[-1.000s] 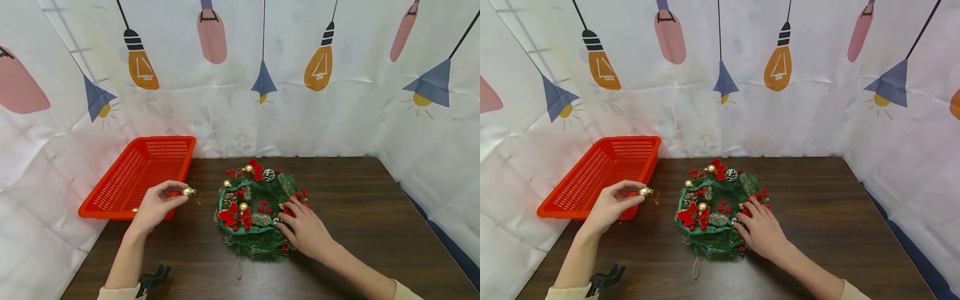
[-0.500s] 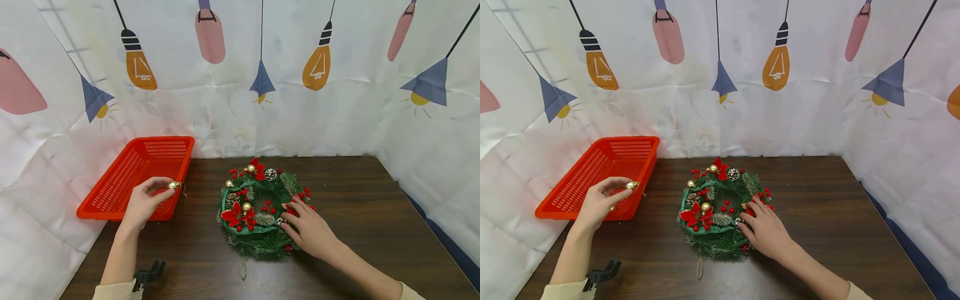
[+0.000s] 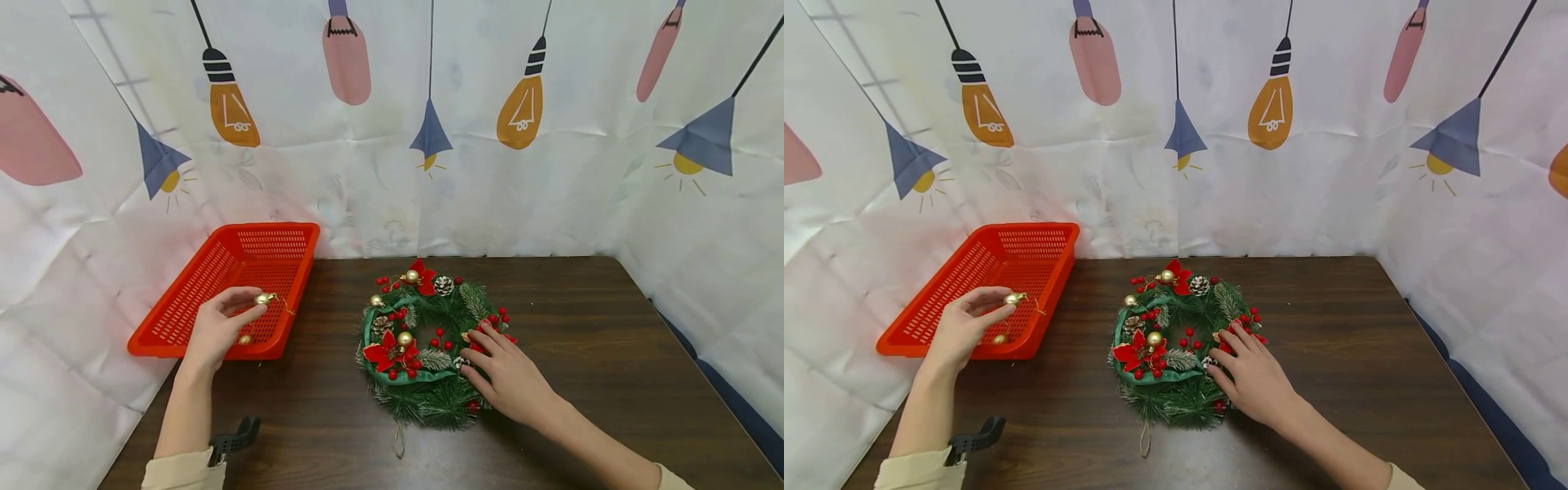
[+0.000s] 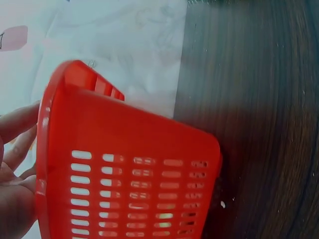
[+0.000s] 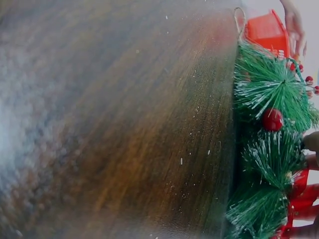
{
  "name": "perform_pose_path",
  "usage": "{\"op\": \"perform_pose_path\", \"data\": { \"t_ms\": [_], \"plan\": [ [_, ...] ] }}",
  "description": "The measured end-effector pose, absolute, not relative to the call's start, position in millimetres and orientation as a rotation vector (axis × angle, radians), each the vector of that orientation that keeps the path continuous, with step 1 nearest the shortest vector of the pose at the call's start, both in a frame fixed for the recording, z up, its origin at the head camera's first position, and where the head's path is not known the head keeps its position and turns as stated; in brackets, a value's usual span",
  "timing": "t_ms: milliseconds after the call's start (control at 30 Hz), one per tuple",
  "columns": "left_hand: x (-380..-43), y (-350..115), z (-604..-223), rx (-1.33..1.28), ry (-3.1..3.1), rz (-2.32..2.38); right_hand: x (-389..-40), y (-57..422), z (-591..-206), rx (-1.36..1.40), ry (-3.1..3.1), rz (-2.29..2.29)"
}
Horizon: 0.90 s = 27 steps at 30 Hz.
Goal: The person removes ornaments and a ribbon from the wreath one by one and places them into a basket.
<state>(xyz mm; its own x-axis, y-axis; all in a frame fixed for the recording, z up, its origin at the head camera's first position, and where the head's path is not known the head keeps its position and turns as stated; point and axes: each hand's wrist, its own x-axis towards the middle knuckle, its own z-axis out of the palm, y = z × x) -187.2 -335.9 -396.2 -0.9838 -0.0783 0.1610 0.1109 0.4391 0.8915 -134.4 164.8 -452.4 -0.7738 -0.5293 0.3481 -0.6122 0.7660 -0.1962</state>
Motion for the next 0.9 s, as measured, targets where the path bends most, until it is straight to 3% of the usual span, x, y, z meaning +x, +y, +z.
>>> {"op": "perform_pose_path", "data": {
  "t_ms": [500,900],
  "plan": [
    [-185.5,-354.9,-400.1,0.135,-2.576,-1.392,-134.3,165.1,-452.3,0.892,-2.694,0.428],
    [-184.0,-354.1,-396.8,0.046,-2.563,-1.395,-134.9,165.2,-452.9,0.886,-2.718,0.432]
  ]
}}
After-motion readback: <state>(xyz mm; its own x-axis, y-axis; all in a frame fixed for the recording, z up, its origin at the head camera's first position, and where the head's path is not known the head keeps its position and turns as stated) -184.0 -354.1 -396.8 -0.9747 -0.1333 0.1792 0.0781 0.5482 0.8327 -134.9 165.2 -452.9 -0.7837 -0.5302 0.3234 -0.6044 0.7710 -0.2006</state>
